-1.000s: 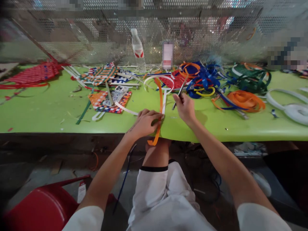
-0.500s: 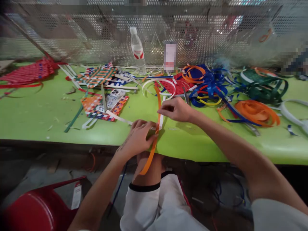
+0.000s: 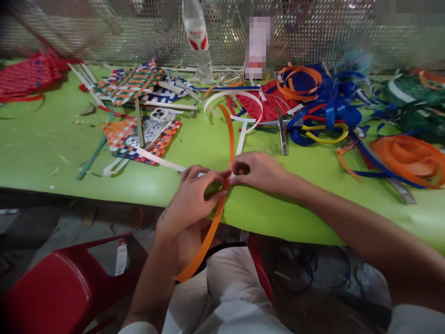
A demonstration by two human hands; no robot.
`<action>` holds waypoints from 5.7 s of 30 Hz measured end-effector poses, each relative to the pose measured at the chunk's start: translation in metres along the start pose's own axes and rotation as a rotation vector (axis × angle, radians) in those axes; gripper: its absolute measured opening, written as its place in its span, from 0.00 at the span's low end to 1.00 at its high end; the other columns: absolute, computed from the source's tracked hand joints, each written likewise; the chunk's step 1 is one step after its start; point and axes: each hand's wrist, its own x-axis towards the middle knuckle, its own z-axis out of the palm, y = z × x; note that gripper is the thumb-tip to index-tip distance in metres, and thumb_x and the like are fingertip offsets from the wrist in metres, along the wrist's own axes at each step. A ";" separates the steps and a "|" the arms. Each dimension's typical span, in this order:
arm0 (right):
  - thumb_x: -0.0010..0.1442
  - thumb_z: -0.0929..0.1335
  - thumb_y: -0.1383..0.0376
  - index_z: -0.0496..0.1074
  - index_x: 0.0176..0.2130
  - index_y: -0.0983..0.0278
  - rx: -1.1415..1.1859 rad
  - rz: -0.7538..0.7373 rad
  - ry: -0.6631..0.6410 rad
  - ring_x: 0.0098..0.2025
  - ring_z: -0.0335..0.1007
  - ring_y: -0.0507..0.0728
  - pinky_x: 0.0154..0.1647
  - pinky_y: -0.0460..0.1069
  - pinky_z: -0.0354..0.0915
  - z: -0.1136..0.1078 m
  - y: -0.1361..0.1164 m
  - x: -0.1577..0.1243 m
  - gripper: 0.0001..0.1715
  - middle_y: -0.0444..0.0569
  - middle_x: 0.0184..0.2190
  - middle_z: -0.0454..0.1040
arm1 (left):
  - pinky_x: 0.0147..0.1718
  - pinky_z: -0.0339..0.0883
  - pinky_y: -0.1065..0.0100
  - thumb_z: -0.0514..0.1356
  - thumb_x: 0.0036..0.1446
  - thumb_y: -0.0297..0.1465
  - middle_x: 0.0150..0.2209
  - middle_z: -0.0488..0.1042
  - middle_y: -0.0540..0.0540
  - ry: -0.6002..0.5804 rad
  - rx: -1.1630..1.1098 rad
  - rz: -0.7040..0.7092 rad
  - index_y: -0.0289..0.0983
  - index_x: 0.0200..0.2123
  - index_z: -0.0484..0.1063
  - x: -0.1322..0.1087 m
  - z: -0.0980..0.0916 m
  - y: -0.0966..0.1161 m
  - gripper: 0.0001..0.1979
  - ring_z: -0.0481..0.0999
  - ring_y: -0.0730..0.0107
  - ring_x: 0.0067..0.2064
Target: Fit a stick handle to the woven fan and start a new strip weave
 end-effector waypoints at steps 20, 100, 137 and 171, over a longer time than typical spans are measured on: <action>0.74 0.70 0.61 0.85 0.46 0.55 -0.083 -0.418 0.154 0.48 0.81 0.63 0.51 0.60 0.77 0.003 0.017 -0.016 0.10 0.51 0.45 0.85 | 0.64 0.63 0.49 0.68 0.68 0.35 0.50 0.83 0.49 0.001 -0.025 -0.011 0.46 0.51 0.74 0.000 0.001 -0.001 0.10 0.73 0.53 0.59; 0.73 0.71 0.59 0.80 0.62 0.57 -0.321 -0.511 0.122 0.55 0.82 0.67 0.58 0.64 0.75 0.016 0.006 -0.033 0.21 0.55 0.56 0.84 | 0.61 0.65 0.49 0.66 0.68 0.34 0.52 0.79 0.44 -0.003 -0.003 -0.036 0.43 0.55 0.67 -0.002 0.000 0.000 0.16 0.70 0.50 0.59; 0.74 0.69 0.64 0.83 0.58 0.58 -0.358 -0.568 0.160 0.53 0.82 0.65 0.57 0.63 0.76 0.020 0.008 -0.030 0.17 0.53 0.51 0.85 | 0.66 0.62 0.33 0.63 0.71 0.42 0.64 0.75 0.33 0.562 0.242 -0.476 0.40 0.67 0.65 -0.041 -0.017 -0.027 0.26 0.70 0.37 0.67; 0.76 0.66 0.64 0.83 0.54 0.63 -0.457 -0.566 0.099 0.51 0.81 0.64 0.54 0.61 0.73 0.016 0.004 -0.031 0.17 0.56 0.52 0.84 | 0.45 0.76 0.68 0.63 0.68 0.20 0.44 0.73 0.48 0.157 -0.500 0.266 0.45 0.56 0.72 0.031 0.001 -0.030 0.19 0.77 0.70 0.44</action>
